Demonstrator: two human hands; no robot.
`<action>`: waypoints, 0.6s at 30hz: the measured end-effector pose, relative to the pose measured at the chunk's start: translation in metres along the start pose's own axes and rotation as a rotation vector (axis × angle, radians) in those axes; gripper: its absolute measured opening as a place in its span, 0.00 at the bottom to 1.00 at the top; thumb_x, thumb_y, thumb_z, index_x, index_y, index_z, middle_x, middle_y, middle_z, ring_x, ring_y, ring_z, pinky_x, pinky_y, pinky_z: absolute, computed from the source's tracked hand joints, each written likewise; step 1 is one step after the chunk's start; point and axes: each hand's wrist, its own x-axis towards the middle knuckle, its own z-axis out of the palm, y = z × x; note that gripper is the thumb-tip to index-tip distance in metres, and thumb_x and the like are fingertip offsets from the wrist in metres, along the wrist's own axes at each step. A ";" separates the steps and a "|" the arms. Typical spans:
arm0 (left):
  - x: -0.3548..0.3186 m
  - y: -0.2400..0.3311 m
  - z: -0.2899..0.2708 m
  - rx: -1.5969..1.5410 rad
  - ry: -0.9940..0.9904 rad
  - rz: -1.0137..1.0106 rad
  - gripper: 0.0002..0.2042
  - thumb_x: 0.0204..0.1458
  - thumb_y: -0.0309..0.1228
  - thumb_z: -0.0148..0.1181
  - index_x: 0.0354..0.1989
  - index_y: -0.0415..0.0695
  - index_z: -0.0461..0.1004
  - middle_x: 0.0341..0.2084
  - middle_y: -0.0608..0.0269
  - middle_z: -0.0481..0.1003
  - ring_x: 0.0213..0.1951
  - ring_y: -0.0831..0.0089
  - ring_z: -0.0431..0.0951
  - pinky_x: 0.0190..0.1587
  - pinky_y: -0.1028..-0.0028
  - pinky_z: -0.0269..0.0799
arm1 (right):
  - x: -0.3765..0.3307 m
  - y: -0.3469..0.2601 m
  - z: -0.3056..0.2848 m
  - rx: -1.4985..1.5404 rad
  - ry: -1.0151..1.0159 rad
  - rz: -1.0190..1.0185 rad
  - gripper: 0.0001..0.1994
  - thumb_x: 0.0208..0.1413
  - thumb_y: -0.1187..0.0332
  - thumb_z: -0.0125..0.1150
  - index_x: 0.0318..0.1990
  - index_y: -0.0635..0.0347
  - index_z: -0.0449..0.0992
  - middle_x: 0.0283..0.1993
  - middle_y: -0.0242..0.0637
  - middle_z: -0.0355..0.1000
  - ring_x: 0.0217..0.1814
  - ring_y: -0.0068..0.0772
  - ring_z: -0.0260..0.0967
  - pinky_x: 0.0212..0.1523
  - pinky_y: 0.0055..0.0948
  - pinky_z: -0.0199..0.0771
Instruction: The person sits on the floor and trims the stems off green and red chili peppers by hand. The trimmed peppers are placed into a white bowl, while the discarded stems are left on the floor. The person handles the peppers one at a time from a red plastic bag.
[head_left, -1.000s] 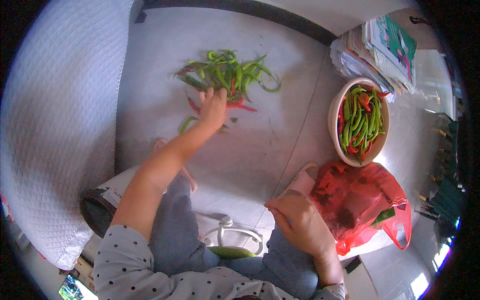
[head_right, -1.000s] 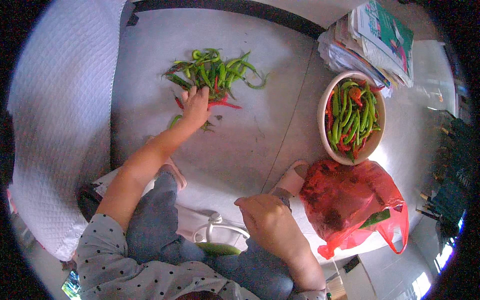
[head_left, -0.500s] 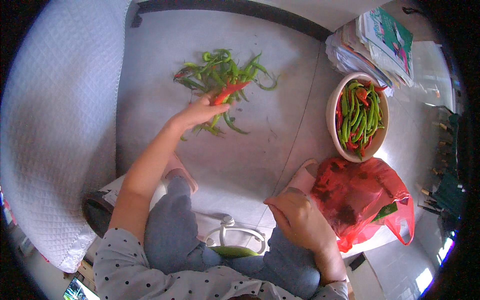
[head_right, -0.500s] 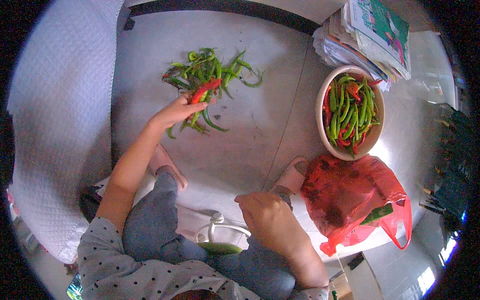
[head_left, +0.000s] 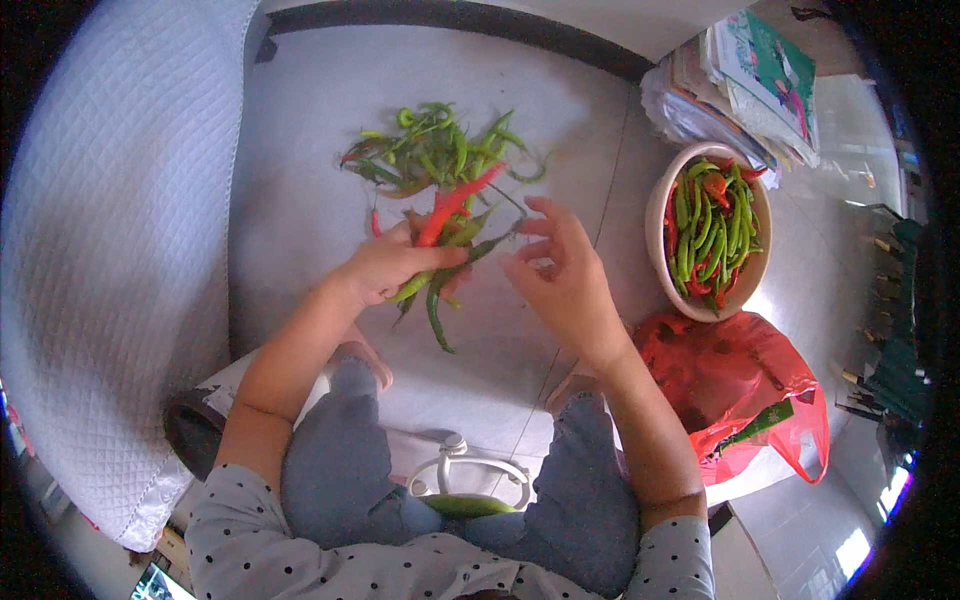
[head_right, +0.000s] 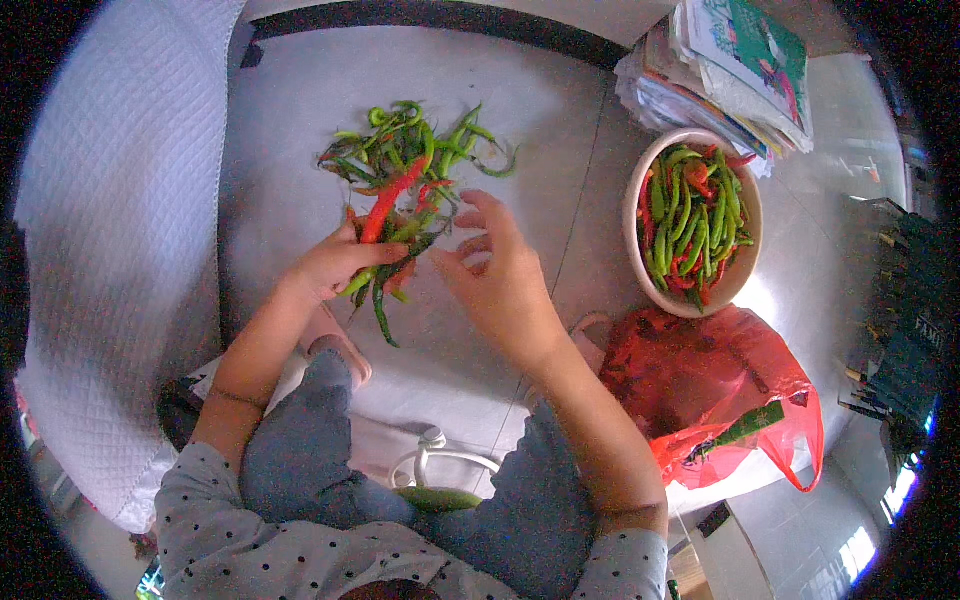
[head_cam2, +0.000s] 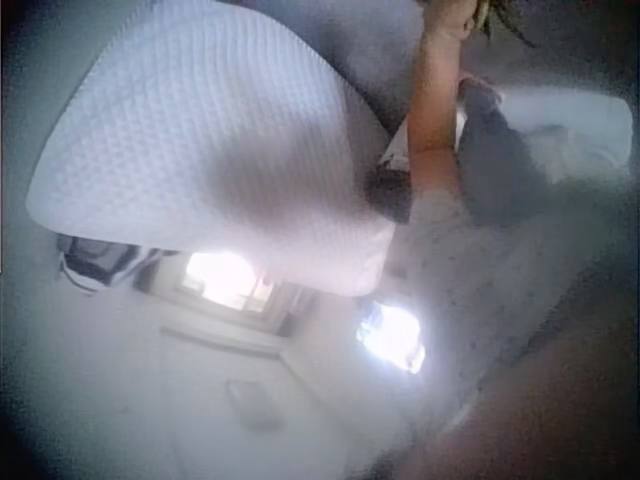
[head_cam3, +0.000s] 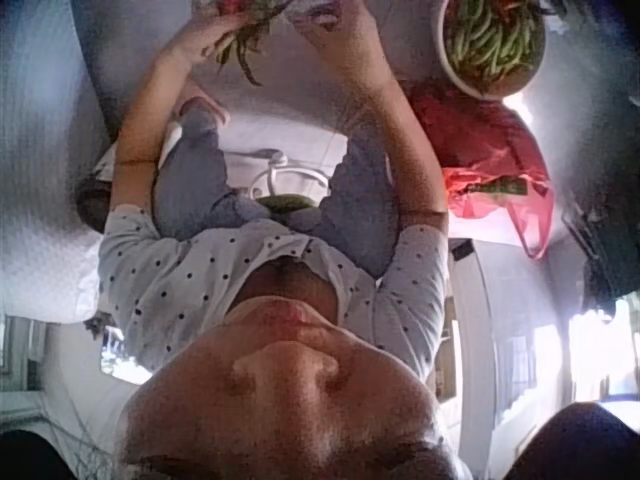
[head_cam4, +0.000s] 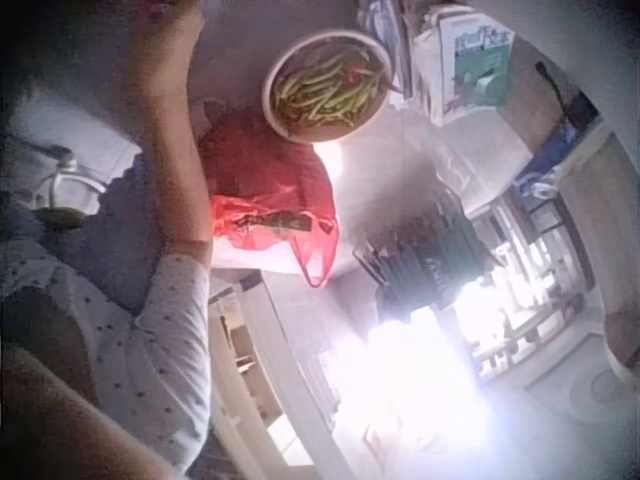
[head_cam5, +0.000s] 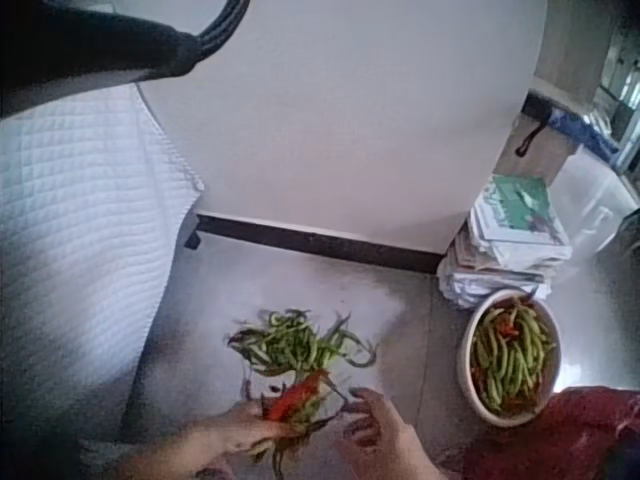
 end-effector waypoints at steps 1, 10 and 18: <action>-0.001 -0.001 0.002 0.043 0.025 0.030 0.14 0.45 0.28 0.58 0.40 0.39 0.67 0.25 0.62 0.72 0.24 0.75 0.71 0.27 0.77 0.68 | 0.004 -0.001 0.001 -0.029 -0.058 0.010 0.09 0.47 0.71 0.53 0.34 0.67 0.71 0.25 0.44 0.71 0.28 0.38 0.70 0.32 0.29 0.70; -0.009 0.004 0.015 0.573 0.135 0.269 0.14 0.40 0.23 0.61 0.37 0.41 0.67 0.26 0.69 0.71 0.27 0.82 0.71 0.26 0.79 0.68 | -0.001 0.006 -0.006 -0.411 -0.464 -0.043 0.08 0.47 0.73 0.50 0.34 0.66 0.71 0.20 0.40 0.67 0.20 0.28 0.67 0.25 0.27 0.66; -0.020 0.024 0.015 0.385 -0.002 -0.017 0.16 0.38 0.22 0.62 0.38 0.40 0.68 0.23 0.67 0.70 0.15 0.83 0.65 0.15 0.83 0.61 | -0.005 -0.009 -0.017 -0.161 -0.687 0.127 0.07 0.51 0.72 0.47 0.33 0.65 0.71 0.18 0.33 0.65 0.17 0.21 0.61 0.20 0.22 0.61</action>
